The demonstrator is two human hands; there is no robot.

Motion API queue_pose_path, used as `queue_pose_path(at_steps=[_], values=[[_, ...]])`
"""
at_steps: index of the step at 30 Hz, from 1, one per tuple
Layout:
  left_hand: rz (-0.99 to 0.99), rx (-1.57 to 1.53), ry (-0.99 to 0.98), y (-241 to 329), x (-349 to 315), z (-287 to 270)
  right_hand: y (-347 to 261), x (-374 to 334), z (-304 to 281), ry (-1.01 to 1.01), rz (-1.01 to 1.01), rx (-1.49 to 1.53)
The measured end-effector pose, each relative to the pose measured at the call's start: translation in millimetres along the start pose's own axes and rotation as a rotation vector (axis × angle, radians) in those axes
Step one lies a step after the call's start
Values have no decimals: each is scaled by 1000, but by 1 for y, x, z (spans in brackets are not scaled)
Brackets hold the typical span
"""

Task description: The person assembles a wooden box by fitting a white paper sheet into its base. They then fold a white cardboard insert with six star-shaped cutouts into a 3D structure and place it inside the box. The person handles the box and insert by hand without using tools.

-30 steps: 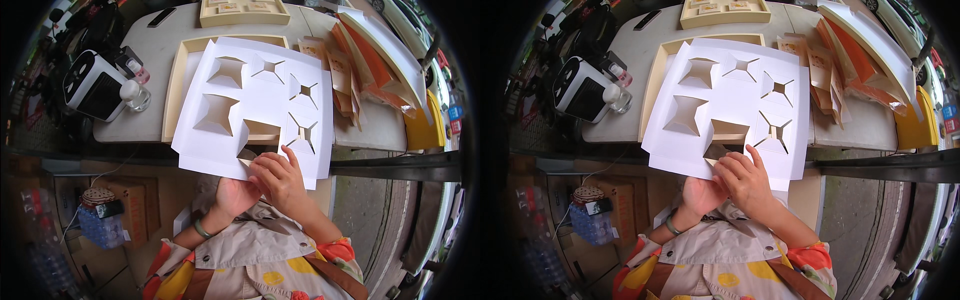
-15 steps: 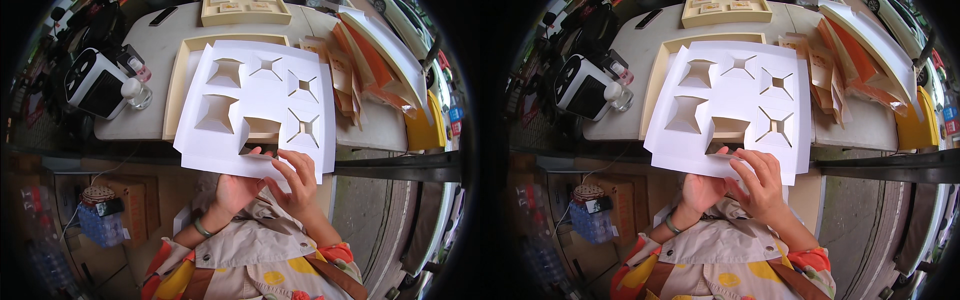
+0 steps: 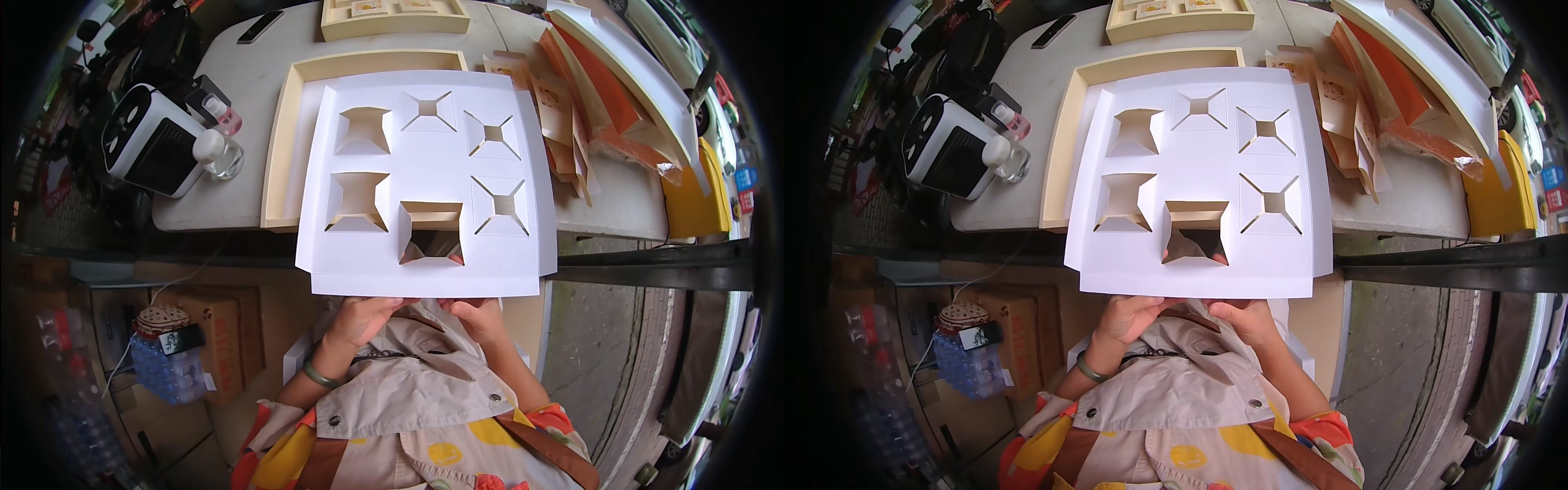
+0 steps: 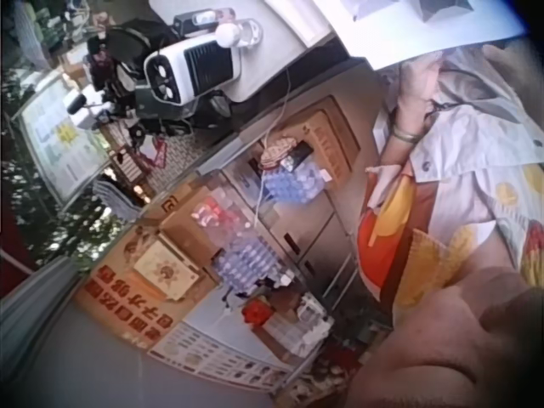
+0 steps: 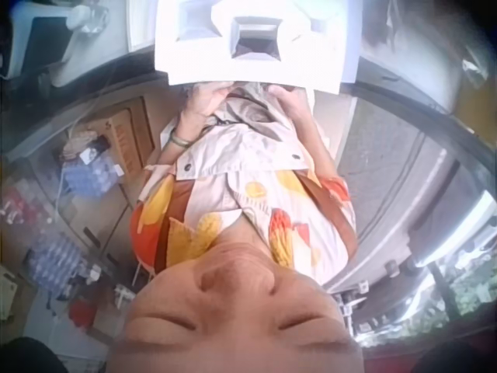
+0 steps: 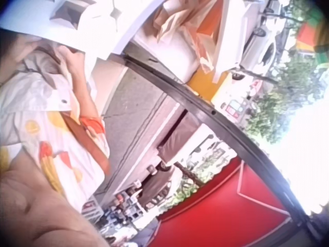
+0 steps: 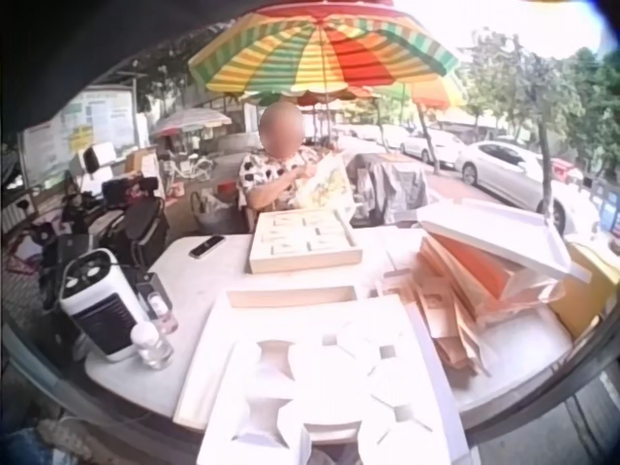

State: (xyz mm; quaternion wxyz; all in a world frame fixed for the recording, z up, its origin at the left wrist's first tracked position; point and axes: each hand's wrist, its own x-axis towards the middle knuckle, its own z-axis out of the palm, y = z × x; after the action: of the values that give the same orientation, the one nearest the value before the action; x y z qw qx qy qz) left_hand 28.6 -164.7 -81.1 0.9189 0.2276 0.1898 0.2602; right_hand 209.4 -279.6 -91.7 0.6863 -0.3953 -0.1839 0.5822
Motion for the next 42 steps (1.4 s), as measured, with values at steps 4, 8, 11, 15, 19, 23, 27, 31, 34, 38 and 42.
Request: queue_pose_path(at_steps=[4,8,11,15,19,23,27,31,34,38,42], values=[[31,59,5,1,-2,-3,5,4,-1,47,-47,35],[88,146,3,1,1,1,5,6,6,114,-108,40],[120,202,52,-2,6,2,2,11,18,217,-145,15],[171,269,193,-9,14,5,9,18,19,316,-142,-43],[266,316,286,-18,18,6,13,24,26,429,-194,-36],[289,316,347,-22,19,6,9,23,28,286,-102,-101],[273,326,334,-24,19,4,16,26,31,148,20,-293],[269,269,393,-18,15,3,21,27,35,213,16,-211],[341,410,423,-11,10,-14,21,26,28,163,8,-267],[331,410,467,-6,9,-15,16,14,-3,330,-134,-145],[335,423,502,0,11,-16,-3,5,-32,383,-267,-230]])
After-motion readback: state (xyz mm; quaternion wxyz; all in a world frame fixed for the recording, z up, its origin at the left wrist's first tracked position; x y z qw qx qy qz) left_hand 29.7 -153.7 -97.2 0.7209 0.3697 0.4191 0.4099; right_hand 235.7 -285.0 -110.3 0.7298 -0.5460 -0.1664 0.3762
